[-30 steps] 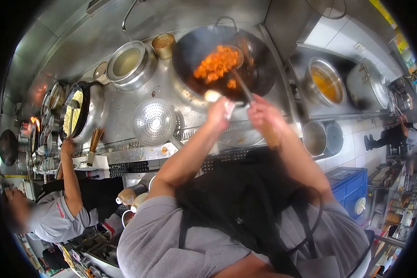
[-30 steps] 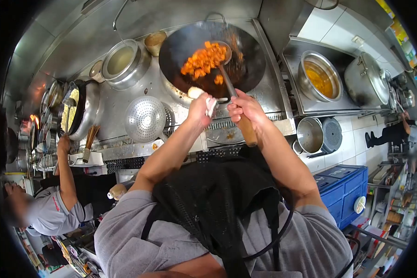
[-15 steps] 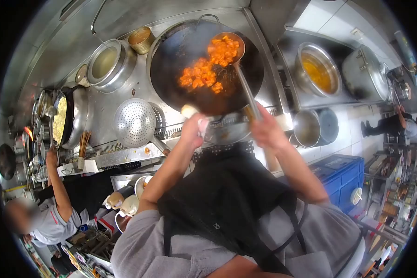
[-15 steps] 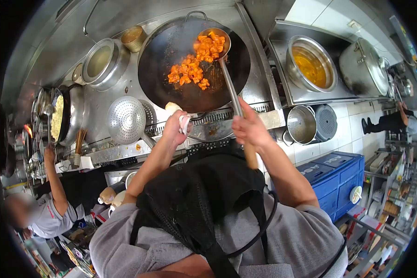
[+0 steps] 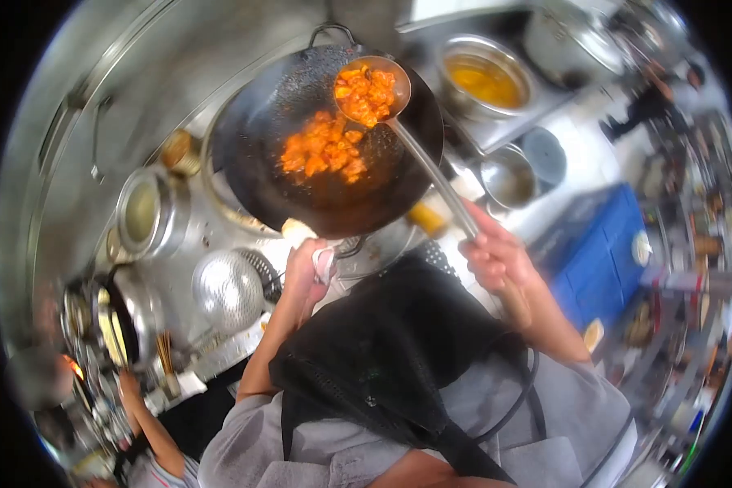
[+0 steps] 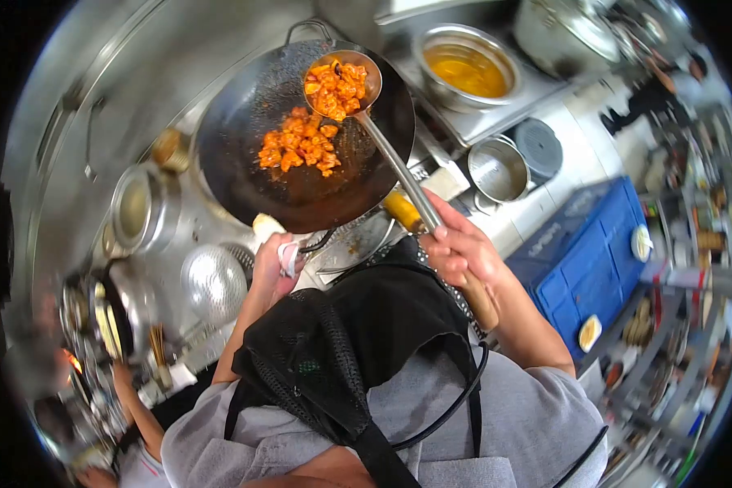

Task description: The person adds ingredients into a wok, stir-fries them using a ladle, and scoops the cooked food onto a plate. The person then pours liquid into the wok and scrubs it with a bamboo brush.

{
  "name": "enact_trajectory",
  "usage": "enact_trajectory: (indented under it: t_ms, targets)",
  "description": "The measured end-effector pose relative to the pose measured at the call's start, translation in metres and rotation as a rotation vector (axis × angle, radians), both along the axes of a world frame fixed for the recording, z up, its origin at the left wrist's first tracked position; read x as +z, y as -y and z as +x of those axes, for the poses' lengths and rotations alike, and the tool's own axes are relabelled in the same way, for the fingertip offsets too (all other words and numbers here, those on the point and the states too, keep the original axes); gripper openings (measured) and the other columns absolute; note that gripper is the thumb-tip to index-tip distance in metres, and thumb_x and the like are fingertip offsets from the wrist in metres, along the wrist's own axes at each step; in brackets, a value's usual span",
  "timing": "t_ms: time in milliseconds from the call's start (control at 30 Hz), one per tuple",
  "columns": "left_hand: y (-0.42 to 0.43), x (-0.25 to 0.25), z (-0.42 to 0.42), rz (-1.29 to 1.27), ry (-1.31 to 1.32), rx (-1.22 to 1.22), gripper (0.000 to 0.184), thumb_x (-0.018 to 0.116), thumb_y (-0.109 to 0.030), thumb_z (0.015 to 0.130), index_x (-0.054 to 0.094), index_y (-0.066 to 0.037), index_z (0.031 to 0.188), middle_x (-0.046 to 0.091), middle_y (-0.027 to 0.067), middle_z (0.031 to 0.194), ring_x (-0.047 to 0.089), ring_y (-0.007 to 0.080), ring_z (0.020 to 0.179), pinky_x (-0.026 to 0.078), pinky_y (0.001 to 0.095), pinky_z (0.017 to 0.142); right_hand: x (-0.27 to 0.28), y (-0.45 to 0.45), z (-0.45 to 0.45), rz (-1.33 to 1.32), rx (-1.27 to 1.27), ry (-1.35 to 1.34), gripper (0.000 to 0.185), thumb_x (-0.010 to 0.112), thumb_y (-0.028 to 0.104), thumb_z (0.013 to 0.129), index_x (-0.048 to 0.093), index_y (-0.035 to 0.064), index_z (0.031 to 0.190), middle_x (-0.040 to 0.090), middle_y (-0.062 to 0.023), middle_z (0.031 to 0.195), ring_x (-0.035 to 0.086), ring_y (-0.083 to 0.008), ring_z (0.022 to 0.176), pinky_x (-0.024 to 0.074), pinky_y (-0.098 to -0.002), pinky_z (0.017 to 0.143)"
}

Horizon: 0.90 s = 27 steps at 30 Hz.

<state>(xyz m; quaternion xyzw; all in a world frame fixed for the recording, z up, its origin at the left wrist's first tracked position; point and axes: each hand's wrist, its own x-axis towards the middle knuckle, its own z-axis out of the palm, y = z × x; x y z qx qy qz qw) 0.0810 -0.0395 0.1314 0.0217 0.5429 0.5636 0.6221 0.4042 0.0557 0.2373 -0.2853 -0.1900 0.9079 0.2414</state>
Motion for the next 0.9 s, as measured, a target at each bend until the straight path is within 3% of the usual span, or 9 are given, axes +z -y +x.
enact_trajectory:
  t_ms: [233, 333, 467, 500, 667, 733, 900]
  targets:
    - [-0.041, 0.032, 0.020, 0.069, -0.139, -0.422, 0.025, 0.056, -0.011, 0.083, 0.055, 0.000, 0.106, 0.062, 0.0080, 0.083, 0.062, 0.0161, 0.070, 0.049, 0.0275, 0.058, 0.046, 0.095, 0.036, 0.120, -0.389, 0.112, 0.068, 0.055, 0.015, 0.095, 0.020, 0.0218, 0.153, 0.038, -0.0002, 0.069, 0.031, -0.0010, 0.043, 0.0313, -0.0154, 0.034]
    - [-0.066, 0.038, 0.049, 0.103, -0.120, -0.676, 0.021, 0.057, -0.012, 0.083, 0.057, 0.000, 0.100, 0.063, 0.0085, 0.082, 0.063, 0.0159, 0.069, 0.049, 0.0281, 0.056, 0.046, 0.140, 0.050, 0.146, -0.582, 0.141, 0.069, 0.057, 0.015, 0.094, 0.020, 0.0219, 0.153, 0.037, -0.0008, 0.070, 0.032, -0.0007, 0.043, 0.0314, -0.0151, 0.034]
    - [-0.087, 0.042, 0.126, 0.129, -0.021, -0.900, 0.019, 0.059, -0.016, 0.082, 0.055, -0.003, 0.095, 0.063, 0.0134, 0.078, 0.056, 0.0177, 0.054, 0.041, 0.0290, 0.040, 0.048, 0.213, 0.076, 0.174, -0.862, 0.112, 0.072, 0.058, 0.015, 0.094, 0.018, 0.0226, 0.153, 0.037, -0.0014, 0.070, 0.033, -0.0023, 0.043, 0.0330, -0.0166, 0.035]
    - [-0.106, 0.030, 0.122, 0.117, -0.029, -0.963, 0.018, 0.060, -0.016, 0.082, 0.055, -0.003, 0.093, 0.062, 0.0137, 0.075, 0.052, 0.0165, 0.049, 0.039, 0.0279, 0.040, 0.032, 0.209, 0.057, 0.177, -0.912, 0.140, 0.072, 0.058, 0.015, 0.094, 0.017, 0.0226, 0.153, 0.037, -0.0015, 0.070, 0.034, -0.0028, 0.043, 0.0336, -0.0172, 0.035]
    - [-0.089, 0.029, 0.234, 0.115, 0.052, -1.331, 0.012, 0.058, -0.016, 0.084, 0.058, -0.005, 0.089, 0.063, 0.0098, 0.071, 0.055, 0.0161, 0.048, 0.042, 0.0289, 0.040, 0.036, 0.316, 0.071, 0.211, -1.248, 0.217, 0.074, 0.057, 0.015, 0.094, 0.014, 0.0226, 0.153, 0.038, -0.0009, 0.068, 0.035, -0.0039, 0.043, 0.0346, -0.0187, 0.035]
    - [-0.098, 0.008, 0.279, 0.064, 0.089, -1.443, 0.010, 0.058, -0.015, 0.085, 0.058, -0.006, 0.088, 0.063, 0.0098, 0.071, 0.054, 0.0160, 0.048, 0.042, 0.0287, 0.039, 0.010, 0.325, 0.087, 0.176, -1.367, 0.060, 0.075, 0.058, 0.015, 0.093, 0.013, 0.0229, 0.153, 0.040, -0.0011, 0.069, 0.036, -0.0029, 0.043, 0.0342, -0.0182, 0.034]
    - [0.009, -0.003, 0.398, -0.026, 0.157, -1.759, 0.008, 0.058, -0.015, 0.085, 0.055, -0.008, 0.086, 0.062, 0.0111, 0.072, 0.049, 0.0142, 0.045, 0.037, 0.0263, 0.038, -0.018, 0.471, 0.112, 0.234, -1.666, 0.072, 0.072, 0.053, 0.013, 0.096, 0.010, 0.0235, 0.154, 0.040, -0.0019, 0.071, 0.036, -0.0039, 0.046, 0.0366, -0.0197, 0.037]
